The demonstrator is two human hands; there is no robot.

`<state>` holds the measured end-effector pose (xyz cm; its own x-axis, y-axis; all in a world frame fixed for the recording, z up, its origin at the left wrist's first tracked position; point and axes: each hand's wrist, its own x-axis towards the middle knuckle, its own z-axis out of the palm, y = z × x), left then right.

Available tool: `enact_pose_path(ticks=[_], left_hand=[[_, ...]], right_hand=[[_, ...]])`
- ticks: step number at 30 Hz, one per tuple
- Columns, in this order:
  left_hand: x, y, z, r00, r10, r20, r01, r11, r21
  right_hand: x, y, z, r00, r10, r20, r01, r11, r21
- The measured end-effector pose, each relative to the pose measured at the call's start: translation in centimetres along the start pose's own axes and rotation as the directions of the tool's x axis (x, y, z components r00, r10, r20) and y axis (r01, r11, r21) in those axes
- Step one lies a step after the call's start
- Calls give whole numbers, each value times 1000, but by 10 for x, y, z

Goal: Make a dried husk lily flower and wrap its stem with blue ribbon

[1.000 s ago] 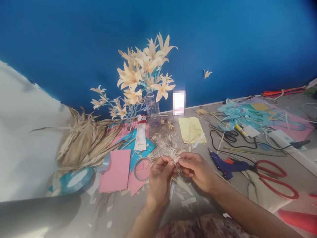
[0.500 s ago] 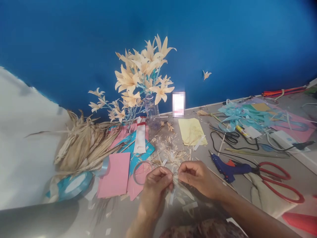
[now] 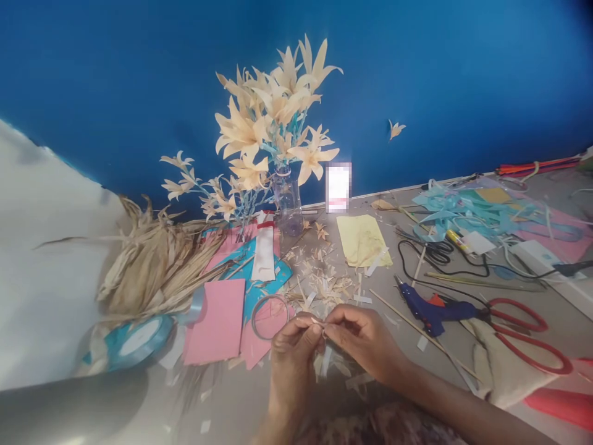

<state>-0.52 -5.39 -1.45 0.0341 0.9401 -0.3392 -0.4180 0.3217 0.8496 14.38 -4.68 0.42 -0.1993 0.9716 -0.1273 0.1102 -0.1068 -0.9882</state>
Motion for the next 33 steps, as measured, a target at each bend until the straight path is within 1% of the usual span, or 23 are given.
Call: enact_pose_path(ticks=[1, 2, 3, 5, 7, 9, 12, 15, 16, 17, 18, 19, 20, 21, 22, 23, 24, 25, 26, 27, 28, 30, 33], left_hand=[[0, 2, 0, 1000, -13, 3, 13, 1000, -13], [0, 3, 0, 1000, -29, 6, 29, 999, -35], [0, 4, -1, 999, -44, 7, 44, 997, -63], [2, 6, -3, 998, -68, 4, 68, 992, -104], [4, 6, -5, 997, -83, -4, 82, 990, -116], [6, 6, -7, 995, -98, -4, 97, 989, -112], [8, 7, -8, 994, -109, -2, 108, 987, -121], [9, 8, -9, 993, -121, -8, 119, 985, -127], [10, 9, -9, 992, -128, -10, 126, 984, -126], [10, 9, -10, 991, -136, -8, 133, 983, -127], [11, 9, -10, 990, -140, -5, 138, 981, -133], [12, 9, -10, 990, -142, -1, 141, 980, -141], [13, 9, -10, 990, -141, 1, 140, 979, -150], [14, 10, -9, 990, -138, 4, 137, 978, -159], [14, 11, -8, 991, -133, 5, 132, 977, -165], [14, 12, -6, 992, -127, 4, 125, 977, -170], [14, 13, -4, 993, -121, 1, 119, 978, -172], [14, 15, -1, 993, -117, -3, 115, 978, -173], [14, 17, 1, 993, -115, -8, 111, 978, -175], [13, 18, 4, 994, -113, -13, 109, 978, -180], [12, 20, 8, 993, -115, -15, 110, 977, -184], [10, 22, 14, 992, -128, 1, 126, 974, -189], [6, 22, 21, 988, -147, 37, 151, 970, -192]], right_hand=[[1, 1, -2, 1000, -30, 10, 31, 994, -108], [3, 3, -5, 998, -64, 15, 66, 969, -239], [6, 4, -9, 995, -99, 17, 99, 920, -380], [14, 8, -16, 989, -149, 16, 126, 769, -627], [24, 10, -22, 990, -138, 20, 102, 622, -776], [33, 12, -24, 994, -100, 42, 88, 518, -851], [44, 15, -23, 995, -63, 72, 91, 425, -901], [48, 20, -20, 996, -49, 79, 92, 401, -911], [49, 22, -20, 996, -57, 71, 88, 416, -905], [49, 23, -20, 996, -74, 57, 84, 449, -889], [49, 23, -21, 995, -99, 33, 79, 505, -859], [48, 23, -22, 992, -125, -3, 72, 586, -807], [47, 21, -24, 990, -135, -46, 61, 691, -720], [46, 20, -26, 990, -113, -86, 41, 807, -589], [45, 17, -28, 992, -57, -111, 6, 912, -410], [43, 14, -29, 994, 26, -106, -47, 980, -195], [41, 12, -31, 991, 115, -64, -113, 993, 34], [38, 9, -32, 982, 187, 0, -181, 953, 242], [35, 7, -32, 971, 231, 65, -238, 882, 406], [32, 5, -31, 960, 253, 118, -277, 807, 522], [29, 3, -31, 953, 260, 158, -302, 742, 598], [23, 1, -28, 946, 257, 199, -323, 669, 670], [15, 0, -25, 950, 238, 205, -312, 651, 692]])
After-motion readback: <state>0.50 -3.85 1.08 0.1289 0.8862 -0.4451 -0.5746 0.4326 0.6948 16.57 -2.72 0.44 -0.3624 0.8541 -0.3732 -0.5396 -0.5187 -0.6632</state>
